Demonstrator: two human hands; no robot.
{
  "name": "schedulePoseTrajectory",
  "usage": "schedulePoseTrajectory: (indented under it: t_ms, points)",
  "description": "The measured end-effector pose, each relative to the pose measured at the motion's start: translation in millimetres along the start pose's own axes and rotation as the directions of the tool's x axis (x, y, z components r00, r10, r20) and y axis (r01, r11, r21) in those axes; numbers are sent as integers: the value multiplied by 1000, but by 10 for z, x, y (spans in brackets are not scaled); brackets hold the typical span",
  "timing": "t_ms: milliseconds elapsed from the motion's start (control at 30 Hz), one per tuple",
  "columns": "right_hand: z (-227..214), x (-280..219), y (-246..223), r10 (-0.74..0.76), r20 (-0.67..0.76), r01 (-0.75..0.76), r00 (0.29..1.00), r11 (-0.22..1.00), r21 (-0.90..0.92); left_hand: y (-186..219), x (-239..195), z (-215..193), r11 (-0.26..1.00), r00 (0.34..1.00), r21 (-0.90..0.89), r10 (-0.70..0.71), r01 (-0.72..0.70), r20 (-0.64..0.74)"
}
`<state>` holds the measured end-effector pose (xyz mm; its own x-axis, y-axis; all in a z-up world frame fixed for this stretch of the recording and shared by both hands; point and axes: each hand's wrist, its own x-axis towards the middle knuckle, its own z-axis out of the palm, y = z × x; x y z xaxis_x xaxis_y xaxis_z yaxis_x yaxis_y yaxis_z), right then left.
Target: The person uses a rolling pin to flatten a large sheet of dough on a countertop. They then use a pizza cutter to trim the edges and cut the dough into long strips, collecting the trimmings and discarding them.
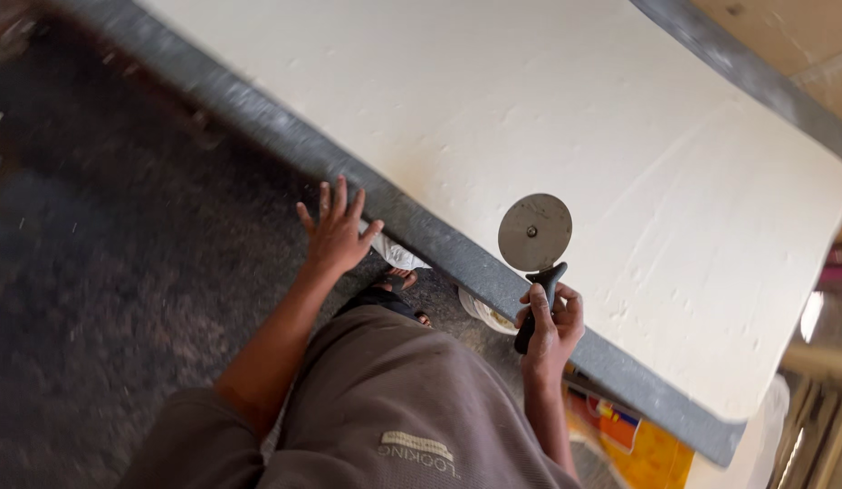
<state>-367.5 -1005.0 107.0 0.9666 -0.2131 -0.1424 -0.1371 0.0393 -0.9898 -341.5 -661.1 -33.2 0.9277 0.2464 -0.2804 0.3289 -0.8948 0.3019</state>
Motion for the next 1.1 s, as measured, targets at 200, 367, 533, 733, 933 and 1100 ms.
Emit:
schedulePoseTrajectory:
  t_ms: [200, 367, 533, 733, 933, 1100]
  points:
    - [239, -171, 27, 1, 105, -13, 994, 994, 113, -670, -799, -195, 977, 977, 25, -211, 212, -30]
    - [665, -330, 28, -10, 205, -10, 979, 996, 93, -1226, -1044, -312, 918, 922, -136, -383, 372, -64]
    - [1352, -535, 202, -9, 362, 19, 932, 999, -25, -1874, -1140, -391, 862, 886, -254, -462, 438, -42]
    - [2881, -948, 412, 55, 332, -15, 942, 992, -122, -2885, -1466, -926, 834, 810, -495, -456, 244, -369]
    - [4214, -1276, 443, -326, 613, 583, 719, 764, -278, -3544, -1386, -1736, 942, 619, -321, -311, 99, -721]
    - [4956, -801, 350, -486, 533, 711, 693, 585, -390, -4310, -905, -2459, 937, 340, -321, -349, 136, -874]
